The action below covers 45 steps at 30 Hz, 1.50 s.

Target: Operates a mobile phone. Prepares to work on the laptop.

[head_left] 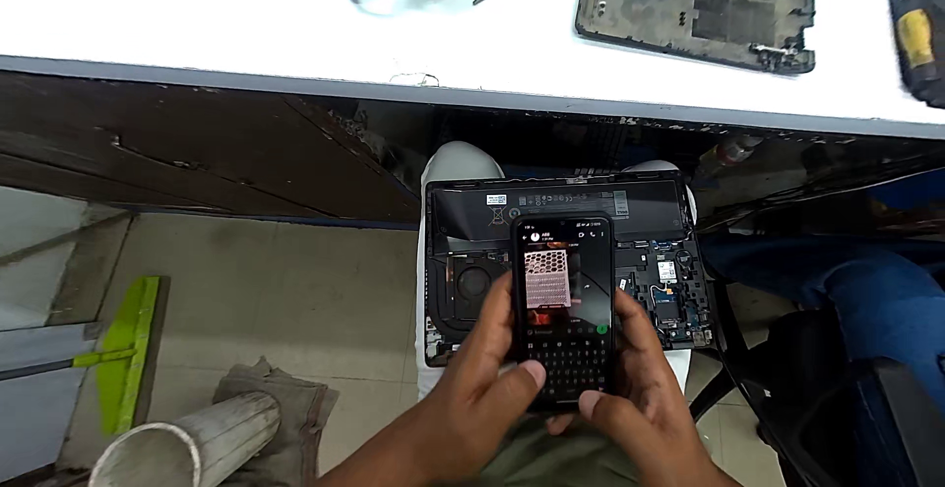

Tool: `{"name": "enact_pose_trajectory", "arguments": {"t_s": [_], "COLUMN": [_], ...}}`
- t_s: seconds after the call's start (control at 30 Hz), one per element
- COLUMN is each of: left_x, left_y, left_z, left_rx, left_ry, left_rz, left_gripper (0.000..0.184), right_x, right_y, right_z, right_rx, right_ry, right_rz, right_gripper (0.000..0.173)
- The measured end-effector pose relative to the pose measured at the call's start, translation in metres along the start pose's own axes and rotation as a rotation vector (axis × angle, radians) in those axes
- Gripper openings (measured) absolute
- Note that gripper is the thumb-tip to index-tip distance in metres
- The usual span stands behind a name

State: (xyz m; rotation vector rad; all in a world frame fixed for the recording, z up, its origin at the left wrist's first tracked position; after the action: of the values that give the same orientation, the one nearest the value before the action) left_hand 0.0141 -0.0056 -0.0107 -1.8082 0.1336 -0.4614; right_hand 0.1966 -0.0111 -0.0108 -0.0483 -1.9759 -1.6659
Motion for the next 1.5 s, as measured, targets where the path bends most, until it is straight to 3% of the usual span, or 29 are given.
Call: {"name": "enact_pose_trajectory", "arguments": {"t_s": [0.13, 0.4, 0.6, 0.83, 1.0, 1.3, 1.37, 1.5], "left_x": [0.007, 0.017, 0.012, 0.009, 0.012, 0.008, 0.008, 0.008], "left_y": [0.007, 0.005, 0.005, 0.004, 0.004, 0.005, 0.004, 0.001], "left_z": [-0.001, 0.004, 0.003, 0.003, 0.005, 0.004, 0.005, 0.005], "left_rx": [0.046, 0.110, 0.121, 0.124, 0.100, 0.114, 0.120, 0.125], "left_ry": [0.018, -0.180, -0.056, -0.002, -0.058, 0.050, 0.033, 0.014], "left_rz": [0.018, 0.042, -0.006, -0.007, -0.005, -0.071, -0.067, -0.027], "left_gripper": [0.066, 0.060, 0.068, 0.072, 0.064, 0.070, 0.066, 0.064], "right_x": [-0.002, 0.001, 0.000, 0.003, 0.001, -0.001, -0.002, 0.002], "right_y": [0.002, 0.001, 0.003, 0.005, 0.005, 0.005, 0.004, 0.006], "right_z": [0.006, 0.007, 0.008, 0.006, 0.008, 0.009, 0.009, 0.008], "right_rx": [-0.027, -0.084, -0.062, -0.034, -0.051, -0.047, -0.052, -0.042], "right_ry": [0.023, 0.035, -0.029, -0.030, 0.016, -0.002, 0.022, 0.012], "right_rz": [0.028, 0.020, 0.067, -0.034, -0.003, 0.067, 0.059, -0.026], "right_gripper": [0.075, 0.068, 0.052, 0.087, 0.076, 0.060, 0.063, 0.083]}}
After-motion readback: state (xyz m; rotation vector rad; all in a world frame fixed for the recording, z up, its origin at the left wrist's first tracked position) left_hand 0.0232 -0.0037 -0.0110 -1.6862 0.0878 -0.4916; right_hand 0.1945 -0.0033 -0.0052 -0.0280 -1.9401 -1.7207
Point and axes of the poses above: each hand's wrist, its own z-axis towards the middle knuckle, its own x-axis out of the palm, y = z × x, the point moved 3 cm from there along z, towards the middle knuckle, and after that the axes turned 5 degrees about -x, right-handed, at the moved point
